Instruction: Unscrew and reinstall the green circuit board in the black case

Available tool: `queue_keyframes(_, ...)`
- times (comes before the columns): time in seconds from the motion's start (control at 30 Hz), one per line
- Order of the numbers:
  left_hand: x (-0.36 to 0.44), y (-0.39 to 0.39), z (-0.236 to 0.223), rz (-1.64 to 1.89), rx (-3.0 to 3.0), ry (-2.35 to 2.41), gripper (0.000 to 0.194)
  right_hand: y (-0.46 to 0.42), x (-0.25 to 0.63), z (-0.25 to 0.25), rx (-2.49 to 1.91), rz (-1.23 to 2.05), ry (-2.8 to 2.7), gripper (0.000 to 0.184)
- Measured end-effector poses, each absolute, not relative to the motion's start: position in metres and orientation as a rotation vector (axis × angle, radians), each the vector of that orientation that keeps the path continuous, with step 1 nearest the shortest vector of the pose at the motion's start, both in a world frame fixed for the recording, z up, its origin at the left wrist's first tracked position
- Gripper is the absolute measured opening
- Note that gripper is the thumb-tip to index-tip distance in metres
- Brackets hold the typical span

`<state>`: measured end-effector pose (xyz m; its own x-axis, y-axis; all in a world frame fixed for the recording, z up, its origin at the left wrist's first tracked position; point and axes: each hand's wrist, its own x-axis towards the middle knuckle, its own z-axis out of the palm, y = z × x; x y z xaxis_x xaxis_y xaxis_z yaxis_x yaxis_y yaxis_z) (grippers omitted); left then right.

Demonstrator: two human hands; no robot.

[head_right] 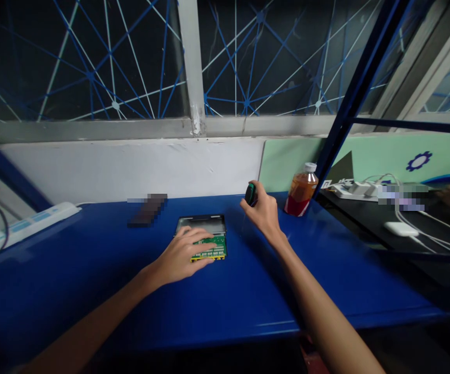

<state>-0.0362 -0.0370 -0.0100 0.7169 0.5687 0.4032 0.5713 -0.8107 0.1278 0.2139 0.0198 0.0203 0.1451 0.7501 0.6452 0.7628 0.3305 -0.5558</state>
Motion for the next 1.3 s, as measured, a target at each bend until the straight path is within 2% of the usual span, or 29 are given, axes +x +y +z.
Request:
queue_keyframes(0.2, -0.034, -0.039, -0.009, -0.745, -2.901, -1.009, 0.023, 0.012, 0.209, 0.03, -1.276, 0.241, -1.492, 0.047)
queue_keyframes(0.43, -0.027, -0.042, -0.004, -1.055, -2.866, -1.116, 0.016, -0.006, 0.182, 0.044, -0.991, 0.555, -1.407, 0.049)
queue_keyframes(0.8, -0.026, -0.039, -0.006, -1.302, -2.923, -1.143, 0.011, -0.017, 0.167, 0.045, -0.942, 0.613, -1.42, 0.051)
queue_keyframes(1.3, -0.026, -0.039, -0.006, -1.411, -2.906, -1.156, 0.02, -0.021, 0.163, 0.048, -0.929, 0.588, -1.377, 0.051)
